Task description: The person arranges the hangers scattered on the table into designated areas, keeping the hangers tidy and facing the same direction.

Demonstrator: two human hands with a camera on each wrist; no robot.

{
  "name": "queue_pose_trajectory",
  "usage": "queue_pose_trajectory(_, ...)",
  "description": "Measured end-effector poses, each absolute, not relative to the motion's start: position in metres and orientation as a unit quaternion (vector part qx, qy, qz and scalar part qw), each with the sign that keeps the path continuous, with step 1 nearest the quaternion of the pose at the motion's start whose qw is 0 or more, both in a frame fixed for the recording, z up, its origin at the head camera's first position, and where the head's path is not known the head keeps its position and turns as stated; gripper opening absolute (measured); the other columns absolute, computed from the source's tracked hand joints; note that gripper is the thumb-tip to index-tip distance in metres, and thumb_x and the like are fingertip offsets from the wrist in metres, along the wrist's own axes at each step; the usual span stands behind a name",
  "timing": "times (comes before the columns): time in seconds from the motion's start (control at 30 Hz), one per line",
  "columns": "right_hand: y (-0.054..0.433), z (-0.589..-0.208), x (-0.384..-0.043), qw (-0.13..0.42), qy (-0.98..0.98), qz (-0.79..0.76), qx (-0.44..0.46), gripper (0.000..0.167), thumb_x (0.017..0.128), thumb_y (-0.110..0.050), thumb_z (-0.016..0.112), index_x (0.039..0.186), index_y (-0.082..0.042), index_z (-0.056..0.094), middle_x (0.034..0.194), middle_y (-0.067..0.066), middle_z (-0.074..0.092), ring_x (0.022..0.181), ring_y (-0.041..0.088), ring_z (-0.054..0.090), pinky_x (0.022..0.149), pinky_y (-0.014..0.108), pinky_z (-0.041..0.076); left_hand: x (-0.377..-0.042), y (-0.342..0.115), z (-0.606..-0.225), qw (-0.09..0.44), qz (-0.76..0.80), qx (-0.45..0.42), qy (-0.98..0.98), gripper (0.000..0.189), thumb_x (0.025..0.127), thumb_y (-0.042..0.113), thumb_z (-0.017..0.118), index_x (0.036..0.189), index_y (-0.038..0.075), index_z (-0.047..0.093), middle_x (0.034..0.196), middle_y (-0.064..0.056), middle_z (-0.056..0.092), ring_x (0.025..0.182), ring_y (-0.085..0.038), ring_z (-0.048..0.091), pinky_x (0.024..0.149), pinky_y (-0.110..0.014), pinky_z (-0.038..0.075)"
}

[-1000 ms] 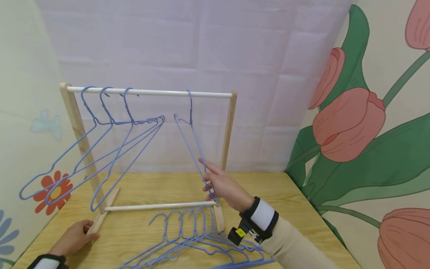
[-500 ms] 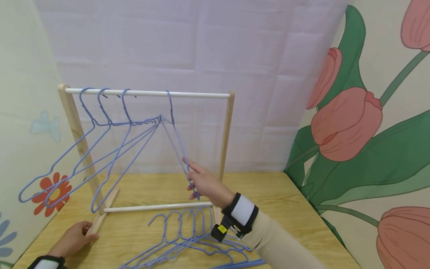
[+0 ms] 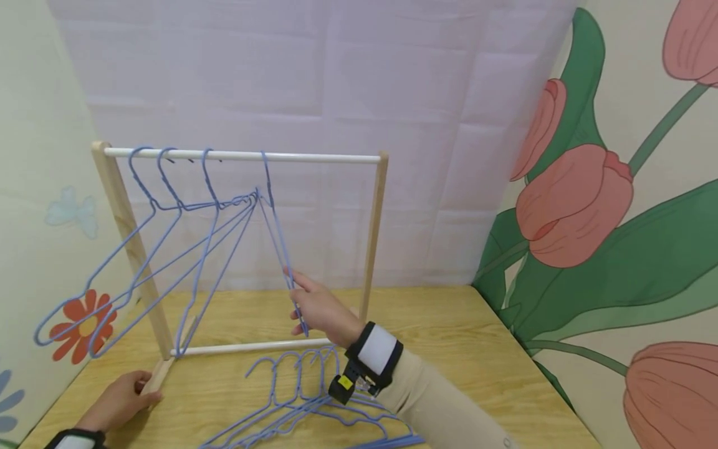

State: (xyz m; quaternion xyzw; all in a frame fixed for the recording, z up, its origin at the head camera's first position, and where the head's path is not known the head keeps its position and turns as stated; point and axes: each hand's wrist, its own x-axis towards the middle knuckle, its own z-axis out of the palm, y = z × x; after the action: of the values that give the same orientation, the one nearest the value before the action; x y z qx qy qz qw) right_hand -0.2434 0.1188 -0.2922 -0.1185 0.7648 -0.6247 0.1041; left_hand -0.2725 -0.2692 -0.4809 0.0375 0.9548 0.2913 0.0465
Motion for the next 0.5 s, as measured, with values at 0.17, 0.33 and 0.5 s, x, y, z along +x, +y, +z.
queue_pose_trajectory(0.17, 0.11, -0.293, -0.242, 0.105, 0.763, -0.625, -0.125, 0.053, 0.108, -0.011, 0.04, 0.16, -0.019, 0.034, 0.112, 0.014, 0.046, 0.084, 0.019, 0.052, 0.067, 0.032, 0.055, -0.276, -0.271, -0.483, 0.058, 0.292, 0.031, 0.954, 0.056, 0.089, 0.019, 0.076, 0.116, -0.024, 0.053, 0.094, -0.017, 0.067, 0.089, -0.03, 0.063, 0.08, -0.049, 0.05)
queue_pose_trajectory(0.33, 0.103, -0.293, -0.241, 0.104, 0.762, -0.625, -0.133, 0.052, 0.109, -0.012, 0.04, 0.16, -0.016, 0.033, 0.116, 0.016, 0.047, 0.083, 0.019, 0.052, 0.066, 0.03, 0.055, -0.277, -0.272, -0.483, 0.065, 0.29, 0.025, 0.954, 0.057, 0.089, 0.02, 0.077, 0.116, -0.024, 0.053, 0.095, -0.017, 0.066, 0.09, -0.03, 0.063, 0.081, -0.05, 0.05)
queue_pose_trajectory(0.5, 0.098, -0.294, -0.238, 0.105, 0.764, -0.621, -0.144, 0.052, 0.109, -0.014, 0.04, 0.161, -0.016, 0.031, 0.135, 0.02, 0.045, 0.086, 0.02, 0.053, 0.069, 0.034, 0.057, -0.276, -0.272, -0.483, 0.072, 0.29, 0.018, 0.954, 0.057, 0.09, 0.021, 0.076, 0.117, -0.024, 0.053, 0.095, -0.018, 0.065, 0.089, -0.029, 0.061, 0.082, -0.05, 0.049)
